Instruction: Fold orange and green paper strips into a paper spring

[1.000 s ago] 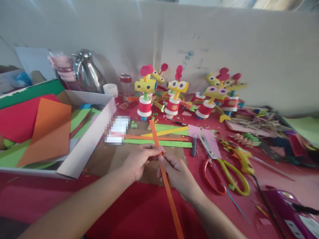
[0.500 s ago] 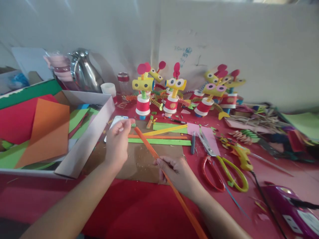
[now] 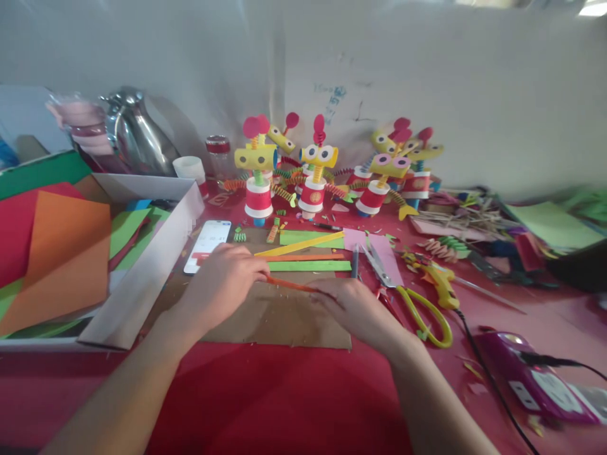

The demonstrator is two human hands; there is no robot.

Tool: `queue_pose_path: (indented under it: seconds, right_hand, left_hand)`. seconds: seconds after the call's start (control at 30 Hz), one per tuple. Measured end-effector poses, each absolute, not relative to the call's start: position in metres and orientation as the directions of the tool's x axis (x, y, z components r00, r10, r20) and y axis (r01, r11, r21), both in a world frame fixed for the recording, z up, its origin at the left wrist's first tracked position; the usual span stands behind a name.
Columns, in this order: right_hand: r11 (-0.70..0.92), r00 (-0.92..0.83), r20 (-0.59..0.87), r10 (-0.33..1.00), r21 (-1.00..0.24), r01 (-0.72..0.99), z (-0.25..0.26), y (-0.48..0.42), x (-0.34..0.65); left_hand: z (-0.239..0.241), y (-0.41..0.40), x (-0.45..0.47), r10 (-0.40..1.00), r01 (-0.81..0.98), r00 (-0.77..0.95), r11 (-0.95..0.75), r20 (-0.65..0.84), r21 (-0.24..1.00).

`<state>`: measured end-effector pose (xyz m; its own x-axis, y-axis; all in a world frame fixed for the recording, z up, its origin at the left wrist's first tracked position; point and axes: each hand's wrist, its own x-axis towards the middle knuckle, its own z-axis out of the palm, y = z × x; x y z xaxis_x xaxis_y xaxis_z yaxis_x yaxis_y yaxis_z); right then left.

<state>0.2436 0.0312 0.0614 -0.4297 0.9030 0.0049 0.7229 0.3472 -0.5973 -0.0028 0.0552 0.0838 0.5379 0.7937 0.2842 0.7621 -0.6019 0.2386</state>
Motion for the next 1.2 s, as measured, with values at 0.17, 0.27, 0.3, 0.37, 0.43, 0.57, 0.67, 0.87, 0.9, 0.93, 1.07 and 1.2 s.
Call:
queue_pose_path:
  seconds: [0.17, 0.27, 0.3, 0.37, 0.43, 0.57, 0.67, 0.87, 0.9, 0.93, 1.07, 1.2]
  right_hand:
    - [0.403, -0.376, 0.161, 0.912, -0.513, 0.758, 0.057, 0.039, 0.25]
    - [0.462, -0.435, 0.18, 0.882, -0.506, 0.728, 0.048, 0.039, 0.239]
    - [0.473, -0.451, 0.176, 0.875, -0.509, 0.719, 0.044, 0.038, 0.236]
    - [0.485, -0.478, 0.164, 0.863, -0.534, 0.693, 0.039, 0.038, 0.232]
    - [0.484, -0.487, 0.163, 0.858, -0.574, 0.661, 0.035, 0.039, 0.231]
    - [0.465, -0.474, 0.159, 0.866, -0.604, 0.647, 0.032, 0.041, 0.235]
    - [0.451, -0.462, 0.138, 0.876, -0.574, 0.684, 0.033, 0.041, 0.236]
    - [0.44, -0.45, 0.094, 0.888, -0.452, 0.776, 0.041, 0.039, 0.236]
    - [0.449, -0.452, 0.105, 0.886, -0.443, 0.776, 0.042, 0.039, 0.235]
    - [0.464, -0.46, 0.121, 0.879, -0.438, 0.77, 0.042, 0.039, 0.235]
    - [0.52, -0.488, 0.191, 0.851, -0.434, 0.736, 0.042, 0.038, 0.234]
    - [0.534, -0.474, 0.247, 0.845, -0.402, 0.743, 0.038, 0.04, 0.235]
  left_hand:
    - [0.086, 0.049, -0.028, 0.859, 0.816, 0.501, -0.508, 0.102, 0.276]
    - [0.078, 0.041, -0.021, 0.845, 0.792, 0.532, -0.52, 0.055, 0.319]
    - [0.075, 0.038, -0.013, 0.839, 0.779, 0.539, -0.53, 0.076, 0.335]
    - [0.067, 0.035, 0.005, 0.844, 0.774, 0.519, -0.531, 0.135, 0.345]
    - [0.06, 0.033, 0.023, 0.87, 0.807, 0.466, -0.493, 0.162, 0.325]
    - [0.05, 0.035, 0.038, 0.888, 0.806, 0.391, -0.458, 0.243, 0.376]
    - [0.05, 0.038, 0.037, 0.898, 0.753, 0.373, -0.439, 0.231, 0.49]
    - [0.051, 0.041, 0.039, 0.927, 0.691, 0.362, -0.336, 0.096, 0.64]
    - [0.049, 0.041, 0.039, 0.926, 0.688, 0.366, -0.335, 0.09, 0.644]
    - [0.046, 0.041, 0.04, 0.924, 0.684, 0.37, -0.34, 0.095, 0.646]
    - [0.038, 0.041, 0.041, 0.908, 0.671, 0.391, -0.392, 0.149, 0.629]
    - [0.036, 0.041, 0.043, 0.905, 0.69, 0.406, -0.395, 0.127, 0.606]
